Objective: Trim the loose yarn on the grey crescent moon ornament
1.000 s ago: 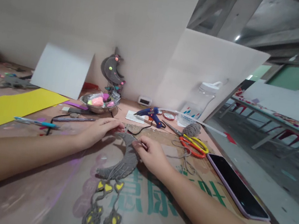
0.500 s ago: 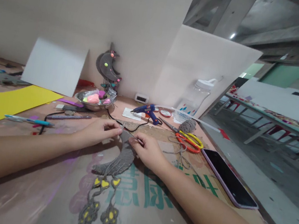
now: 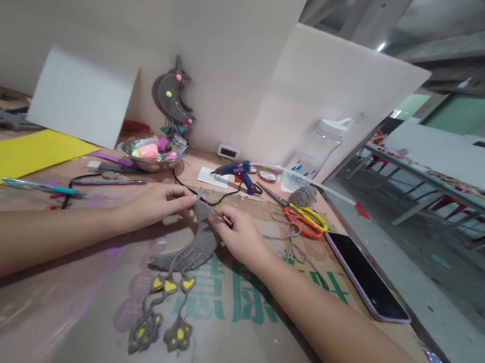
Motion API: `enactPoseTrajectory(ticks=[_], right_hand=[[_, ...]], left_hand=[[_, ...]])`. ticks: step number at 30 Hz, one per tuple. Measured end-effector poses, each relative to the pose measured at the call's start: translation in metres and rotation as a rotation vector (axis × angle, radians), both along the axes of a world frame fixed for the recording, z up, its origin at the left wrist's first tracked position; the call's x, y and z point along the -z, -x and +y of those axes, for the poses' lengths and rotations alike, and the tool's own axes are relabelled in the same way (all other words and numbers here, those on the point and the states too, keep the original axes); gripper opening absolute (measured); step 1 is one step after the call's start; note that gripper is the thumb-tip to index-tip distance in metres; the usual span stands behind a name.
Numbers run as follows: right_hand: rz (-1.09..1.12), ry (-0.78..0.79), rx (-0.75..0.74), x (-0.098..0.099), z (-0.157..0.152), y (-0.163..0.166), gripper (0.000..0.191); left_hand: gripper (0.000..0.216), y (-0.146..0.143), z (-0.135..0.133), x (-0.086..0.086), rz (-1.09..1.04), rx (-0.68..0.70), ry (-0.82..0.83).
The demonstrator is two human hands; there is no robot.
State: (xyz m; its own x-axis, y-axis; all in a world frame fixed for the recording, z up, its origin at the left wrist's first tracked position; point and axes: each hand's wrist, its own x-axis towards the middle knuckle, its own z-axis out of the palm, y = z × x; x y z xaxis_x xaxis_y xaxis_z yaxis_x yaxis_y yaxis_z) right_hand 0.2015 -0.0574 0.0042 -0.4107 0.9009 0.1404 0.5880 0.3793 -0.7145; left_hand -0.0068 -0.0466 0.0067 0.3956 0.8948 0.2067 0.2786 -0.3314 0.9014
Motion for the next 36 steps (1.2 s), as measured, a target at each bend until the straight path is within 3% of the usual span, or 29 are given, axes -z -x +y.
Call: enactPoseTrajectory(ticks=[4, 12, 23, 31, 36], right_hand=[[0.002, 0.014, 0.002, 0.0001, -0.0003, 0.0002, 0.035], [0.003, 0.032, -0.001, -0.0018, -0.0015, 0.0010, 0.036], [-0.019, -0.010, 0.003, -0.0009, 0.0001, -0.0004, 0.035], [0.014, 0.013, -0.006, 0.0035, 0.0020, -0.0014, 0.036], [0.023, 0.006, -0.012, 0.0004, -0.0009, 0.0010, 0.036]], left_hand=[[0.031, 0.0007, -0.0014, -0.0010, 0.062, -0.043, -0.020], [0.038, -0.0008, 0.0041, 0.0056, -0.011, -0.045, -0.048], [0.026, -0.0016, 0.0015, 0.0029, 0.008, 0.004, -0.045], [0.039, -0.0003, 0.0034, 0.0051, -0.027, -0.038, -0.051], [0.029, -0.0018, -0.0003, 0.0004, 0.009, -0.021, -0.050]])
